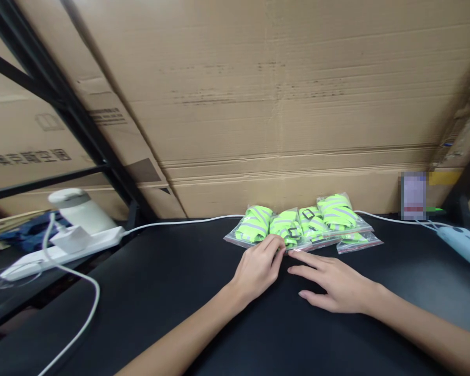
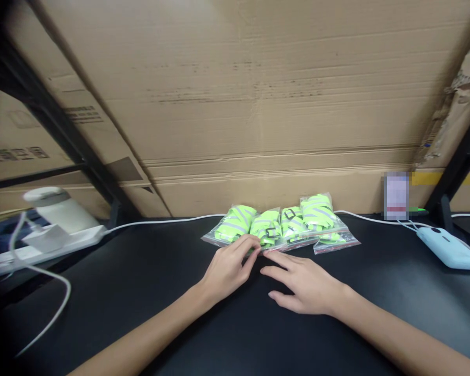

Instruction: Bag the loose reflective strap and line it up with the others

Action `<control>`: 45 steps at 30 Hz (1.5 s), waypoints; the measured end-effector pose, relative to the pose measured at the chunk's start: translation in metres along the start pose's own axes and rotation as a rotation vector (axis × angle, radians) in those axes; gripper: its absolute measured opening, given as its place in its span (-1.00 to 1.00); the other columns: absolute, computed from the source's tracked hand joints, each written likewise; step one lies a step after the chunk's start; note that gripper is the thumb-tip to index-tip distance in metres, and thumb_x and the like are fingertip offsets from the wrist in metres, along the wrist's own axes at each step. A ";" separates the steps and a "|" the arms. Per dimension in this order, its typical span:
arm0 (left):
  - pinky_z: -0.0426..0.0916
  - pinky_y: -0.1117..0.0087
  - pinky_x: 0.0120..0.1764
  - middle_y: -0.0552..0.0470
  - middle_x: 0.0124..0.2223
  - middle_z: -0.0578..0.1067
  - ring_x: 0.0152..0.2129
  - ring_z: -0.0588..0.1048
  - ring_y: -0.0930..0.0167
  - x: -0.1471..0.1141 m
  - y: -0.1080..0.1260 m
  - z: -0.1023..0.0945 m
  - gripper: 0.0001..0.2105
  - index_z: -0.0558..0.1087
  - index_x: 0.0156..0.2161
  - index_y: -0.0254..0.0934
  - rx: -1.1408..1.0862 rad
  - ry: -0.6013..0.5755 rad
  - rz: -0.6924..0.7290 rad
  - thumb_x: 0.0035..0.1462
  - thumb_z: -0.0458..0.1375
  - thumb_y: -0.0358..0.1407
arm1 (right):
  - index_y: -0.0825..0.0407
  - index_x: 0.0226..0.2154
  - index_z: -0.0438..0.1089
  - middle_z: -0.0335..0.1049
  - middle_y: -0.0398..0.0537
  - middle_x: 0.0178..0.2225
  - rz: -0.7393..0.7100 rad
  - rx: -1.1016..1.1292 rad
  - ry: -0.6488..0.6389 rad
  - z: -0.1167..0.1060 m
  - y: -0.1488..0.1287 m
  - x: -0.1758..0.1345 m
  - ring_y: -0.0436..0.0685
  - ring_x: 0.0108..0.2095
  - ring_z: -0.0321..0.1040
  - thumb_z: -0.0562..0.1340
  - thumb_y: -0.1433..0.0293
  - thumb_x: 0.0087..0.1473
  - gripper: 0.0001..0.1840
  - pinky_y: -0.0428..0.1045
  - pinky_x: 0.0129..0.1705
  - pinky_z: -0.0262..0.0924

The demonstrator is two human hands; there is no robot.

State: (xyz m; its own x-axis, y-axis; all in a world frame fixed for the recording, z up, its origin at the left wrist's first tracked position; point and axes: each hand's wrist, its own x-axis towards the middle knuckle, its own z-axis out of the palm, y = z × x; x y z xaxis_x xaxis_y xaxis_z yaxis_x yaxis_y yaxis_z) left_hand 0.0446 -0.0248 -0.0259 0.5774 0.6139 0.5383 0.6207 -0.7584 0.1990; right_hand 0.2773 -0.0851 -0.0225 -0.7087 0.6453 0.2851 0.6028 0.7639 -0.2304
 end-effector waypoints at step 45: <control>0.52 0.35 -0.24 -0.06 -0.05 0.54 -0.15 0.55 0.30 0.000 -0.006 0.002 -0.86 0.46 -0.08 -0.25 0.169 0.072 0.167 0.38 0.05 -0.34 | 0.25 0.37 0.07 0.07 0.32 0.38 0.059 -0.088 0.010 0.001 0.003 0.000 0.36 0.38 0.03 0.11 0.20 0.35 -0.31 0.27 0.36 0.08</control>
State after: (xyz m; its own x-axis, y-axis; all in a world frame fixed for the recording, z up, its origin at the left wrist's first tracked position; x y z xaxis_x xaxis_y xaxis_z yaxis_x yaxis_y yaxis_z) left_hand 0.0424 -0.0200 -0.0286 0.6437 0.4617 0.6104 0.6034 -0.7967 -0.0338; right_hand 0.2787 -0.0833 -0.0243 -0.6678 0.6884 0.2830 0.6734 0.7208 -0.1643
